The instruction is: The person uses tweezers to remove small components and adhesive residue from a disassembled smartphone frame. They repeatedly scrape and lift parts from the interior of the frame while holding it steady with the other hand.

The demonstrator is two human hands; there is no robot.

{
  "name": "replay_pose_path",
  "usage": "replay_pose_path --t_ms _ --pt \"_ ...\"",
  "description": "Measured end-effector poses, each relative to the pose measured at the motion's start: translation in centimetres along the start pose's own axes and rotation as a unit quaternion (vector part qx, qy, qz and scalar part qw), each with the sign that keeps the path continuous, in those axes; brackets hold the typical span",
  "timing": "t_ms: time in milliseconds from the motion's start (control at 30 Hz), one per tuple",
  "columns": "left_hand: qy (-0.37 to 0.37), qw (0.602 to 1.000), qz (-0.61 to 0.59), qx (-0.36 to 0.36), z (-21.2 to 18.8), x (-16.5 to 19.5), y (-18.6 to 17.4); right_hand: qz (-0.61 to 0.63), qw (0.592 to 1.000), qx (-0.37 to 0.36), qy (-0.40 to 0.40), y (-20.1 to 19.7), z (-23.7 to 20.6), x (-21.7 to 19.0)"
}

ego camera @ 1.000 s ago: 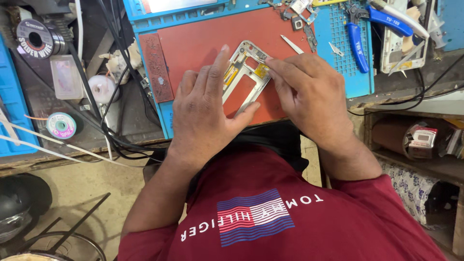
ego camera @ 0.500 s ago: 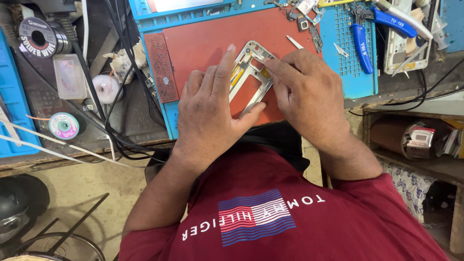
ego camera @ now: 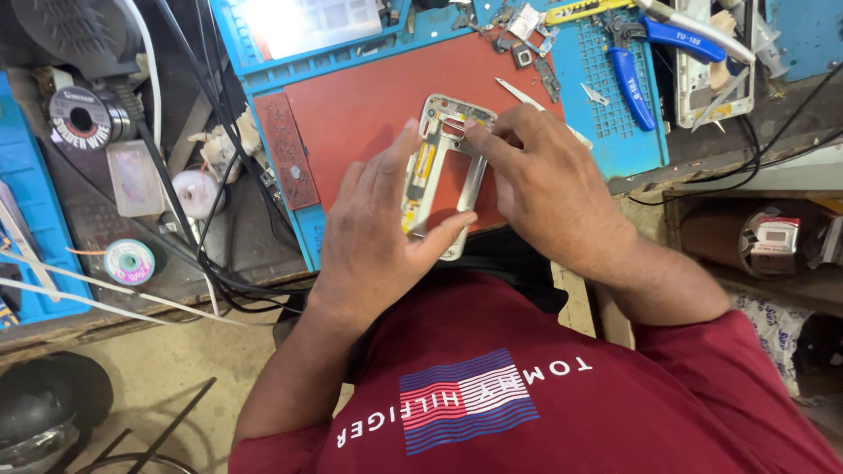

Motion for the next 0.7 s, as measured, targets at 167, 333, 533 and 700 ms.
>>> replay_pose_path --t_ms 167,333,533,700 --pt "-0.010 0.998 -0.057 -0.040 0.5 0.6 -0.3 -0.016 0.999 -0.029 -0.015 -0.6 -0.1 1.0" --pt "0.041 0.998 -0.022 -0.033 2.6 0.5 -0.5 0.012 0.999 -0.002 -0.051 -1.0 0.1 1.5" --pt "0.061 0.997 -0.032 -0.044 3.6 -0.2 0.1 0.076 0.997 0.020 -0.004 -0.8 -0.1 2.9" --pt "0.058 0.997 -0.028 -0.035 3.4 -0.4 0.2 0.059 0.998 0.022 -0.024 -0.9 -0.5 2.8"
Point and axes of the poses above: each hand's wrist, its own z-axis towards the middle knuckle, its own y-axis out of the palm, x = y × z, the point moved 6 cm from there along z, towards the middle knuckle, and after that the axes turned 15 degrees about -y, right-handed, at the moved point
